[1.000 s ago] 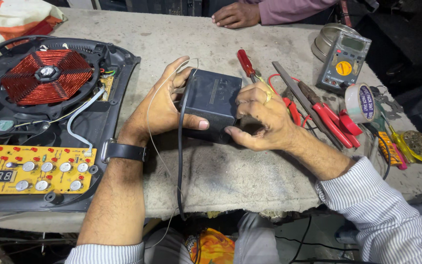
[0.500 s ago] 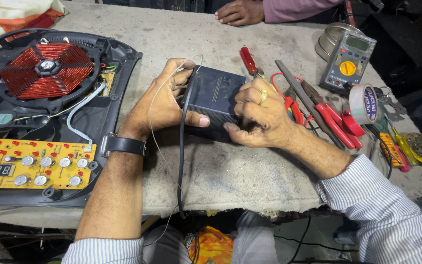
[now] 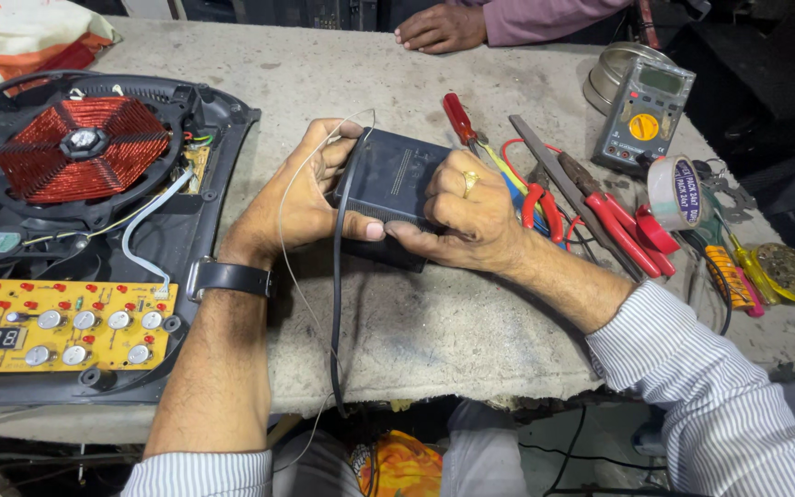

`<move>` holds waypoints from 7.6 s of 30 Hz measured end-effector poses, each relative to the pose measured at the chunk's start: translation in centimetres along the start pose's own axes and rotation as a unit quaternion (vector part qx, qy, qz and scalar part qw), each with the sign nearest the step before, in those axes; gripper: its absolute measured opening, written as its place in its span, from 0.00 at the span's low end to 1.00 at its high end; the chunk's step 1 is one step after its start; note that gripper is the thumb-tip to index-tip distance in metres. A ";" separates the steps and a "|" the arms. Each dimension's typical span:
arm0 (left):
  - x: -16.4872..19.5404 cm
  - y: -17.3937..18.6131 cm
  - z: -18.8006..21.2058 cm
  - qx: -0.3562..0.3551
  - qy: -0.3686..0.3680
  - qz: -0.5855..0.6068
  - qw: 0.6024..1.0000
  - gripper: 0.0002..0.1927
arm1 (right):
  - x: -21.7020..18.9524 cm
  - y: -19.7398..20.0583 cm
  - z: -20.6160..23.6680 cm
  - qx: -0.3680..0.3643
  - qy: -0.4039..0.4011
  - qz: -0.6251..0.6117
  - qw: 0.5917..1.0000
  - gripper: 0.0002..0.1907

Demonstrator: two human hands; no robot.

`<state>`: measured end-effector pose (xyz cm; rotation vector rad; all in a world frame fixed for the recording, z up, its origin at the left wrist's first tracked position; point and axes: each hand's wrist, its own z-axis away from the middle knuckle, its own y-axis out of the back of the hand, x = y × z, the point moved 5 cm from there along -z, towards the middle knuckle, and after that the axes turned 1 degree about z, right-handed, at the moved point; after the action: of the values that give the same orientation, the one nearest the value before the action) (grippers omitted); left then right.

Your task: The person repairs a black power adapter on a workbench. They use a screwdriver to unscrew and open the adapter casing, manipulate its internal wires and components, reposition the unit repeatedly, and continue working on it with the screwdriver by hand.

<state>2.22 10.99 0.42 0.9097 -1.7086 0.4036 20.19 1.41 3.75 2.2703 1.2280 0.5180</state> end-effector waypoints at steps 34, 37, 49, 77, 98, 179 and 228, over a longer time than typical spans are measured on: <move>0.2 -1.4 -0.2 0.062 0.004 0.051 0.997 0.49 | 2.8 1.3 0.4 -0.082 -0.062 0.029 0.994 0.42; 0.2 -1.3 -0.4 0.067 0.009 0.042 0.997 0.50 | 3.0 1.1 0.2 -0.091 -0.074 0.012 0.993 0.42; -0.1 -1.2 0.1 0.086 -0.001 0.043 0.995 0.48 | 2.5 -0.3 2.9 -0.040 -0.265 -0.060 0.962 0.54; -0.4 -0.7 0.3 0.131 0.003 0.001 0.991 0.45 | 5.2 -4.6 5.9 0.110 -0.560 -0.418 0.707 0.21; -1.4 -0.6 -1.2 0.109 0.011 0.094 0.990 0.30 | -0.3 1.3 1.4 0.018 -0.050 0.052 0.997 0.49; -0.1 -0.5 -10.1 0.107 0.259 -0.423 0.862 0.26 | 0.5 1.4 -0.5 -0.060 -0.057 0.130 0.988 0.43; 1.7 -0.8 0.9 0.113 -0.116 0.036 0.986 0.57 | 0.4 -0.3 3.2 0.000 -0.441 -0.334 0.833 0.63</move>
<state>2.06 9.18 1.55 1.0962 -1.9405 0.5656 21.92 1.05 1.08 1.5397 1.3308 -0.7178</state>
